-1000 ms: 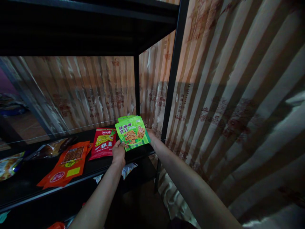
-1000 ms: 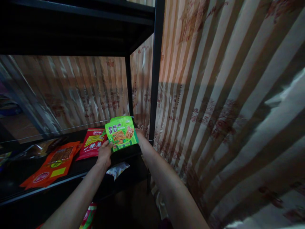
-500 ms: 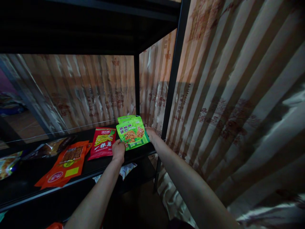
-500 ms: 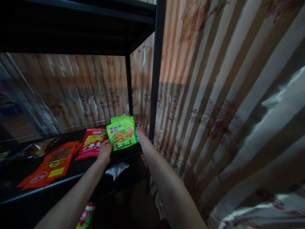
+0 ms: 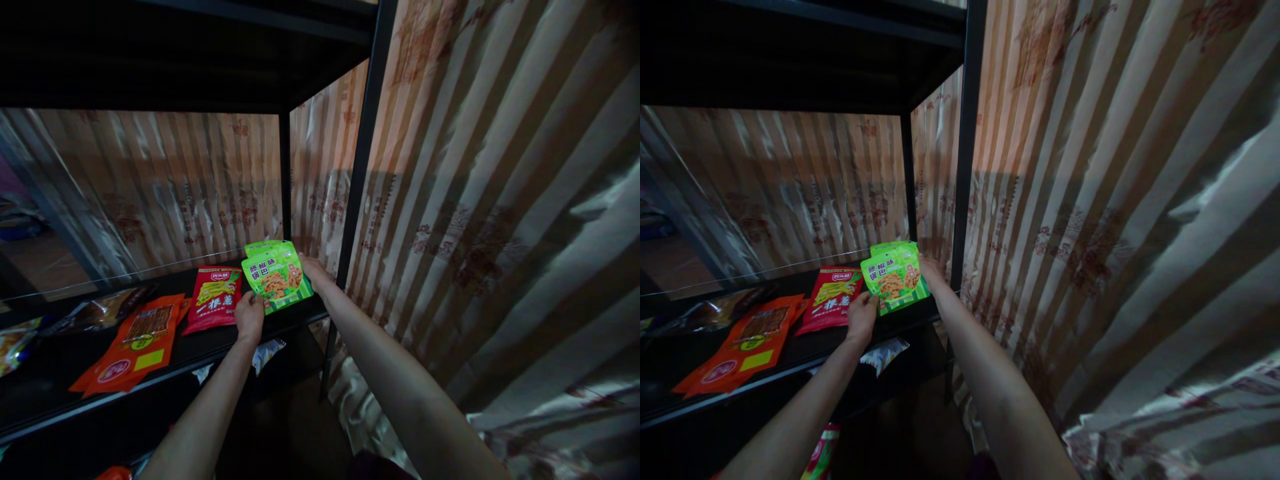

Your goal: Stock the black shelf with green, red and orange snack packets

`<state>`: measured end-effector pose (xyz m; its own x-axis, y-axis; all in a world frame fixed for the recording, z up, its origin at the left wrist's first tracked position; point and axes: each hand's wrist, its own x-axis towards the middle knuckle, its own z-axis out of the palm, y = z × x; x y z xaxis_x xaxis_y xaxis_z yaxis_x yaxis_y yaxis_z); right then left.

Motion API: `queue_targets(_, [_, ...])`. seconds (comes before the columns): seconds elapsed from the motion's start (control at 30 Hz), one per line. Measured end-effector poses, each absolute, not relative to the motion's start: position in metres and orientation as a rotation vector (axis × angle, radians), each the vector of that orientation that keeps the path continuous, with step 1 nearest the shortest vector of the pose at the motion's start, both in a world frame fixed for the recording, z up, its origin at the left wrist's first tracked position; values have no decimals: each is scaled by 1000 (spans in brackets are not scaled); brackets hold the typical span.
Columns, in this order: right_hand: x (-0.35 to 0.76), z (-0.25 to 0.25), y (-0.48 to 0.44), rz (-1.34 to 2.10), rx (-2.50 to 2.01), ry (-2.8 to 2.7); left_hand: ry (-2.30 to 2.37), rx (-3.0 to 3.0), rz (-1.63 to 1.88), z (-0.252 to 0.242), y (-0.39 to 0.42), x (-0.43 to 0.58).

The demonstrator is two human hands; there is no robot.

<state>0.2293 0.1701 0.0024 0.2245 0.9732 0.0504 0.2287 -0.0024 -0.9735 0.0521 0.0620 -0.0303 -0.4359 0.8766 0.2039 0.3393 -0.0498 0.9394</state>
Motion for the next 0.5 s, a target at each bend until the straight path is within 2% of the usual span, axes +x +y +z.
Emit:
queue_targets(0.2, [226, 16, 160, 914, -1523, -1256, 1731, 1375, 1493, -26, 61, 56])
queue_targets(0.5, [228, 8, 158, 911, -1485, -1248, 1814, 1447, 1518, -29, 73, 53])
